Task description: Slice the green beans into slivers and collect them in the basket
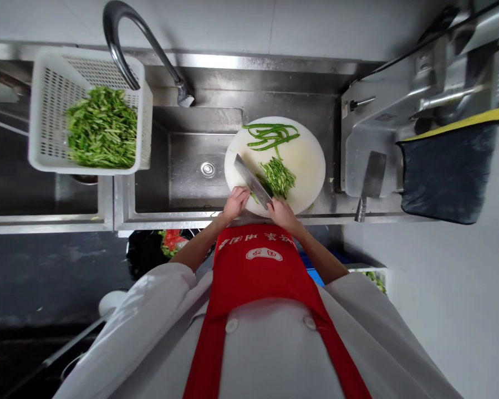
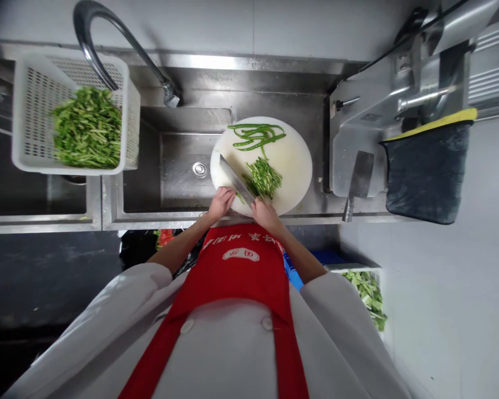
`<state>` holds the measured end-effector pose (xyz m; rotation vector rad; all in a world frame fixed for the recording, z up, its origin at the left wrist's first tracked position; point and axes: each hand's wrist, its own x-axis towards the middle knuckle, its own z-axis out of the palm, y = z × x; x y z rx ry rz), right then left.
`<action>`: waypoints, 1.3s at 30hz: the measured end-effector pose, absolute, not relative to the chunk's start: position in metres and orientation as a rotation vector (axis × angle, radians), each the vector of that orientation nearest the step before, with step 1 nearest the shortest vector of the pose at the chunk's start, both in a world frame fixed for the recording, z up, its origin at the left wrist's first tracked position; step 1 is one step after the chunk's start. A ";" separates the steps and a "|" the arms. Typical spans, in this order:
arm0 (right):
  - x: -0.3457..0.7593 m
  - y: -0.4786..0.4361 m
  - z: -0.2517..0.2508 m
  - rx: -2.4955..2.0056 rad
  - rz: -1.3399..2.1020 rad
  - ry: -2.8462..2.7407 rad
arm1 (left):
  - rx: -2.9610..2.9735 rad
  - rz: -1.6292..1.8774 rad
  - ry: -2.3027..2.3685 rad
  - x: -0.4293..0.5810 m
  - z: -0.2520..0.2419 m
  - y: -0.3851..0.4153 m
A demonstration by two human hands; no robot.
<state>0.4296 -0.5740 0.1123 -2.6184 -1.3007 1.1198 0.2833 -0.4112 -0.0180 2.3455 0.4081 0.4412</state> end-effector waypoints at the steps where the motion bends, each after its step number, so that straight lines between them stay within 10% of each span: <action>1: 0.429 -0.577 0.114 -2.627 1.110 -1.308 | 2.350 0.429 0.390 0.283 -0.018 -0.411; 33: 0.446 -0.586 0.106 -2.645 1.117 -1.353 | 2.437 0.354 0.368 0.269 -0.006 -0.395; 39: 0.444 -0.598 0.106 -2.719 1.077 -1.263 | 2.368 0.552 1.086 0.125 0.011 -0.408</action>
